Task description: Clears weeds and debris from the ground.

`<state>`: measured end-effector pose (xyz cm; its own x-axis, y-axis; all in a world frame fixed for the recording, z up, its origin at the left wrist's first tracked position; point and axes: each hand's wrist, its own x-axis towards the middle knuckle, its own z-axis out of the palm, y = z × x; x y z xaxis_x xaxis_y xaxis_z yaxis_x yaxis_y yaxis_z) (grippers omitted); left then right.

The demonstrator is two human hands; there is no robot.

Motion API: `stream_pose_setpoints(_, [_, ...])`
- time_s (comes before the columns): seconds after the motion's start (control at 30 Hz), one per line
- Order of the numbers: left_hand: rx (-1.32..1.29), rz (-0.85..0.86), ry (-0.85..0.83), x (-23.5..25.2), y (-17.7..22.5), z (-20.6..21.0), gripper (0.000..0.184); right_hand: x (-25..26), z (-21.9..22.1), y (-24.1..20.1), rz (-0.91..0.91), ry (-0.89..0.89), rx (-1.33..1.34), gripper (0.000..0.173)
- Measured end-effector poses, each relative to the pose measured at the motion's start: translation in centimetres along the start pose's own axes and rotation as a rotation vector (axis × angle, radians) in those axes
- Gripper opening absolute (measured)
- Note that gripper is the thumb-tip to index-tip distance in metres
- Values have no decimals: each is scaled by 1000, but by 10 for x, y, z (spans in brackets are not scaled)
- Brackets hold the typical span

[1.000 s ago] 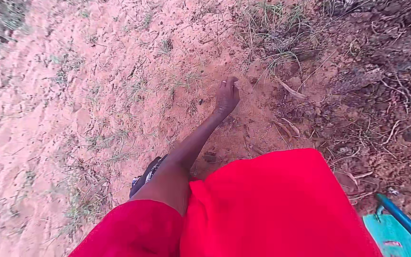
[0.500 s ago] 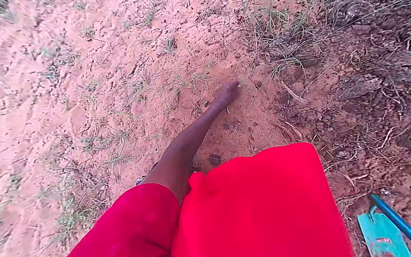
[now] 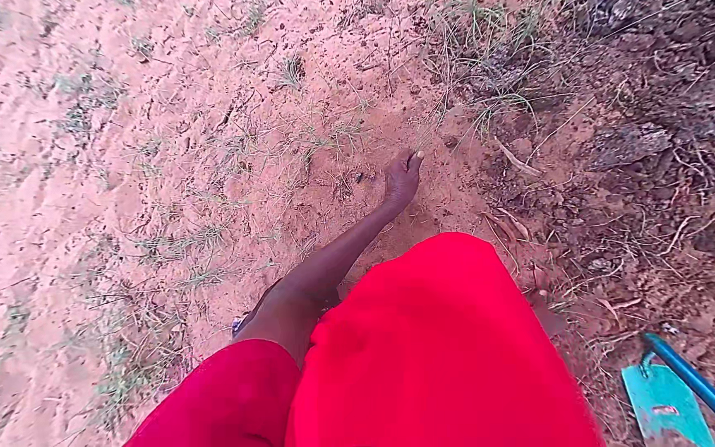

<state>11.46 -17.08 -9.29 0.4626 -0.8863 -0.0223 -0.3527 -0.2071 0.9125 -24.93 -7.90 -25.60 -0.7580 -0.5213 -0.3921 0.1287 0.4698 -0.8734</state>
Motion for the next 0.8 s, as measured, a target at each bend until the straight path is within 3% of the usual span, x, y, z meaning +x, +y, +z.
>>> stream_pose_setpoints(0.1, [111, -138, -105, 62, -4, 12, 35, 25, -6, 27, -60, -43, 19, 44])
stream_pose_setpoints(0.17, [170, -138, -165, 88, -8, 24, 33, 25, -6, 30, -95, -26, -7, 45])
stream_pose_setpoints(0.27, [203, 23, -108, 96, -22, 37, 27, -45, -7, -45, 55, -73, -137, 42])
stream_pose_setpoints(0.33, [136, 225, -45, 94, -36, 44, 22, -64, -5, -66, 68, -51, -191, 35])
stream_pose_setpoints(0.4, [86, 296, -60, 94, -45, 46, 25, -70, -4, -76, 88, -41, -198, 34])
stream_pose_setpoints(0.47, [61, 221, -73, 95, -44, 43, 31, -73, -5, -76, 72, -63, -209, 41])
stream_pose_setpoints(0.53, [46, 75, -93, 96, -38, 39, 38, -64, -3, -47, -155, 21, -270, 48])
stream_pose_setpoints(0.63, [3, -74, -51, 82, -31, 32, 40, -72, -9, -68, -30, -71, -381, 58])
stream_pose_setpoints(0.8, [-180, -122, 87, 21, -46, 10, 34, -65, -5, -56, -59, -57, -260, 53])
